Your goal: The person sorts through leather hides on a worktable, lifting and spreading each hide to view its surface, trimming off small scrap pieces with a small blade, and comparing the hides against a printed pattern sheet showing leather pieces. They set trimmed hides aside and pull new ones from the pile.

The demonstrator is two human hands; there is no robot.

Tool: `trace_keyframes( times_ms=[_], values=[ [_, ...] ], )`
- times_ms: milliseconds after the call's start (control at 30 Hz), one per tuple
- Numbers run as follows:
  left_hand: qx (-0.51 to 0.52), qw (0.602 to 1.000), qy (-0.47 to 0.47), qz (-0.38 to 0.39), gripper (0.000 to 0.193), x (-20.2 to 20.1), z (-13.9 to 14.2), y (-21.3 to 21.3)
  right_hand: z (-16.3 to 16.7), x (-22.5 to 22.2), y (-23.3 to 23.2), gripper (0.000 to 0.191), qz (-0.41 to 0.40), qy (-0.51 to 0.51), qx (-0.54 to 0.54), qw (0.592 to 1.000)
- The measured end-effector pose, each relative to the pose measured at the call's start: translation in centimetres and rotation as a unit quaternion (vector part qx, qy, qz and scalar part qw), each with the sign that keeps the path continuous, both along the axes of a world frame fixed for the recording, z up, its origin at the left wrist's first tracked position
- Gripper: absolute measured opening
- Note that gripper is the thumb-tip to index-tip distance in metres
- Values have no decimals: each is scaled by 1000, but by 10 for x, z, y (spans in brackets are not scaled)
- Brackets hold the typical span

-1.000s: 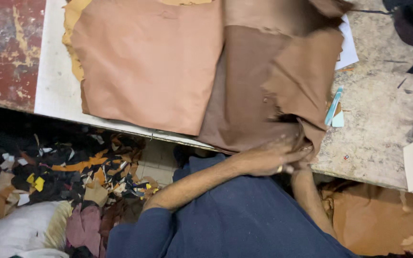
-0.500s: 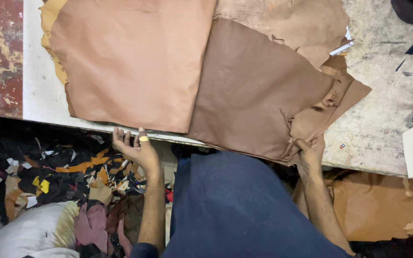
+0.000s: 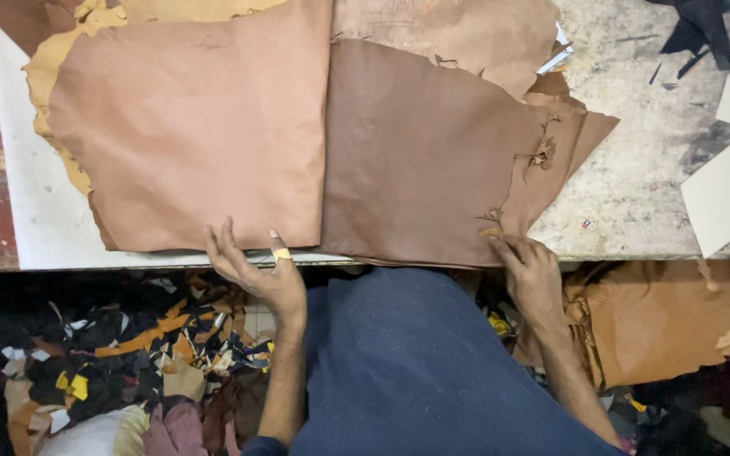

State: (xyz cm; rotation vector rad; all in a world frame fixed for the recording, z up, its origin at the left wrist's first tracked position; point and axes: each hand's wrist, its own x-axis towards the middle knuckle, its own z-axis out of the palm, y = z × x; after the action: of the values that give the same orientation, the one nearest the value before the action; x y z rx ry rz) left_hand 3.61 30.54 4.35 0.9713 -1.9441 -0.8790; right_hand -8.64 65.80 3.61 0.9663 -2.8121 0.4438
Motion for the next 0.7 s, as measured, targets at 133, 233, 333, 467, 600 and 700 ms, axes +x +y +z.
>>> trace_keyframes(
  times_ms=[133, 233, 333, 467, 600, 700],
  values=[
    [87, 990, 35, -104, 44, 3, 3, -23, 13, -4, 10, 28, -87, -44, 10, 995],
    [137, 972, 65, -178, 36, 14, -4, -40, 29, -8, 3, 28, -85, -115, 47, 989],
    [233, 942, 62, -232, 32, 34, -12, -54, 46, -13, -13, 30, -117, -220, 53, 967],
    [315, 900, 12, -301, 26, 71, -22, -79, 61, -18, -29, 32, -84, -192, 14, 978],
    [333, 882, 8, -335, 23, 101, -35, -103, 64, -17, -38, 23, -168, -117, -90, 975],
    [373, 860, 19, -348, 23, 112, -43, -120, 64, -23, -62, 16, -172, 24, -198, 965]
  ],
)
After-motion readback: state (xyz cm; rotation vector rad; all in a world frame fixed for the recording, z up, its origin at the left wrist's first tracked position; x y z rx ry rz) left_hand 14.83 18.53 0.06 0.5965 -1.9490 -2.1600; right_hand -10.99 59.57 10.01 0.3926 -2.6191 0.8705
